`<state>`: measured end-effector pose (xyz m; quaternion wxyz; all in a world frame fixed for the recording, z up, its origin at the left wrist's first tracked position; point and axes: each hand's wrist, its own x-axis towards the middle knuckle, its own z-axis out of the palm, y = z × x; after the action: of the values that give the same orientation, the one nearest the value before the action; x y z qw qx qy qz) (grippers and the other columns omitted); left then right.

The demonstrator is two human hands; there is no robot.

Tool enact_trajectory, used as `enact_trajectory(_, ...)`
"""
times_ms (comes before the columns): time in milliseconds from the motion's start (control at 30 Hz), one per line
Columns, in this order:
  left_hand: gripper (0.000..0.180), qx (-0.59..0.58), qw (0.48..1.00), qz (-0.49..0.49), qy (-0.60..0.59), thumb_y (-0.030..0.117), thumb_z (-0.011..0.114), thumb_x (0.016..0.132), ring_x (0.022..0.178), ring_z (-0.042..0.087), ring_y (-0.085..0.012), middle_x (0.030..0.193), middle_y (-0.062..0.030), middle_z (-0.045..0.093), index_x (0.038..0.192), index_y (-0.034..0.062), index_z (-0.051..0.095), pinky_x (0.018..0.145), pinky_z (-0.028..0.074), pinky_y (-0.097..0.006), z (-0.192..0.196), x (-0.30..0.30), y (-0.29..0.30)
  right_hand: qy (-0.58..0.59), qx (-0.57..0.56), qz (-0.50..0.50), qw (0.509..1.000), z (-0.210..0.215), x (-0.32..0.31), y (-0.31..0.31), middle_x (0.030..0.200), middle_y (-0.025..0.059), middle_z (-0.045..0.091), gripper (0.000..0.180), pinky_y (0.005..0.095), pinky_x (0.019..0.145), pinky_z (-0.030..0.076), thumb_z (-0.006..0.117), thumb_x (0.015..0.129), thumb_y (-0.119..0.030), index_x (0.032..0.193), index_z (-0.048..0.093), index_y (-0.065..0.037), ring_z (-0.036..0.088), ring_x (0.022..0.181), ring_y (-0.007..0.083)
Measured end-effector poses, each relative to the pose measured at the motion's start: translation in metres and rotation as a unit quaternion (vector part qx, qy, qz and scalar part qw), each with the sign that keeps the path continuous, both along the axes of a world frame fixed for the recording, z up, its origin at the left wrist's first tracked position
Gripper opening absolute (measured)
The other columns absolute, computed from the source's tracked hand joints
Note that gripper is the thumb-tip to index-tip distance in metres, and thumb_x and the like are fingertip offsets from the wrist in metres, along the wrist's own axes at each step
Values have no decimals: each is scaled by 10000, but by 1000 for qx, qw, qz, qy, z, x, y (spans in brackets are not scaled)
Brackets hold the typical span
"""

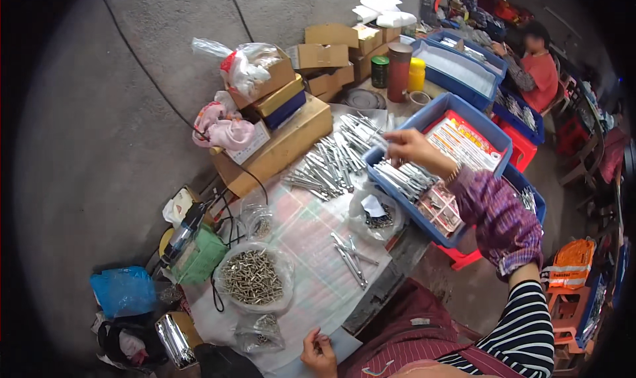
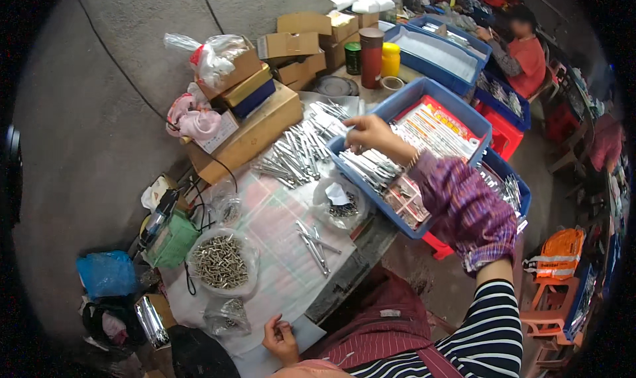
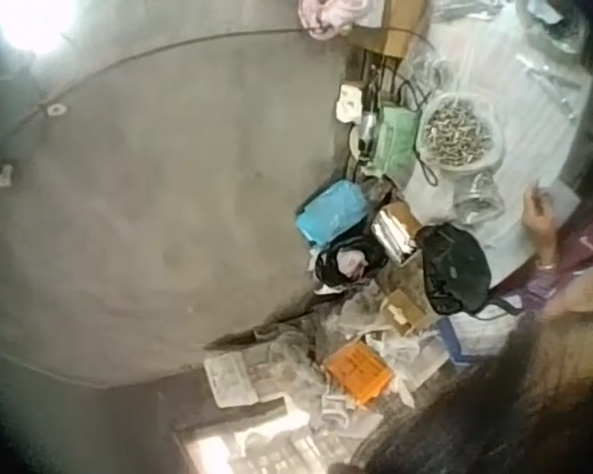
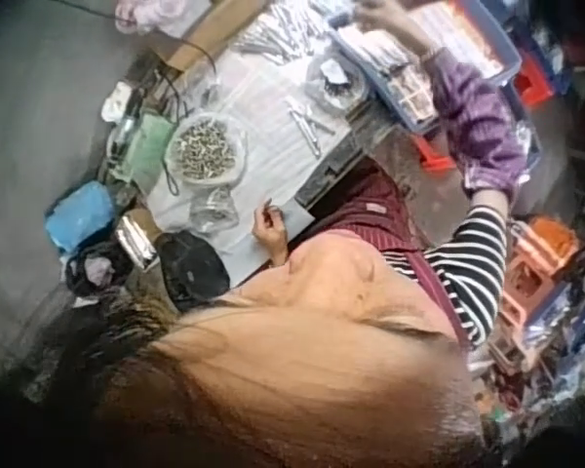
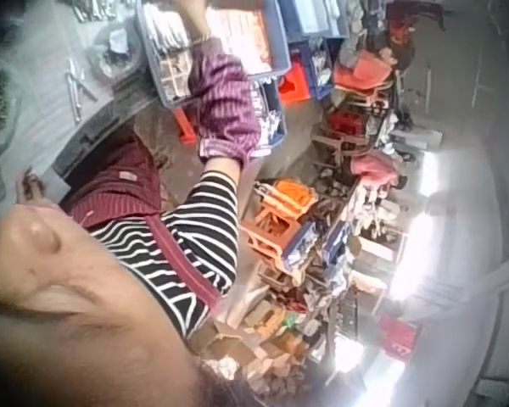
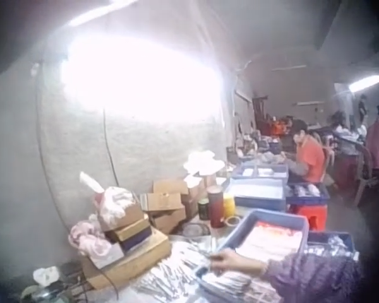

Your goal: Assembling small metal components by inserting screws into brackets at a workshop bench.

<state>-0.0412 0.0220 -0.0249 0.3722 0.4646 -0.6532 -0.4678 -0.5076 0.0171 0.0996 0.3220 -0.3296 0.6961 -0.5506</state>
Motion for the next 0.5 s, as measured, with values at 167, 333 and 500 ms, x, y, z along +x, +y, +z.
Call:
enact_trajectory(167, 177, -45, 999, -16, -17, 116, 602, 860, 555, 584, -104, 650, -55, 602, 955, -33, 597, 522, 461, -213, -9, 2, -1, -5, 29, -19, 999, -31, -44, -63, 732, 88, 620, 400, 239, 516, 512, 534, 819, -3, 1202, 492, 103, 588, 570, 119)
enact_trajectory(333, 129, -59, 997, 0, -54, 73, 605, 837, 564, 589, -116, 662, -65, 612, 929, -17, 618, 529, 469, -224, 1, -2, 0, 77, 95, -32, 992, -55, -41, -119, 688, 102, 638, 304, 242, 477, 511, 505, 804, -2, 1086, 589, 73, 617, 554, 125)
enact_trajectory(500, 110, -64, 996, -24, -64, 30, 619, 793, 554, 589, -152, 664, -76, 611, 899, 11, 643, 511, 466, -242, 14, -16, -7, 466, 171, -54, 867, -76, -66, -114, 777, 223, 642, 247, 401, 727, 502, 599, 709, -128, 914, 679, -16, 639, 741, 343)
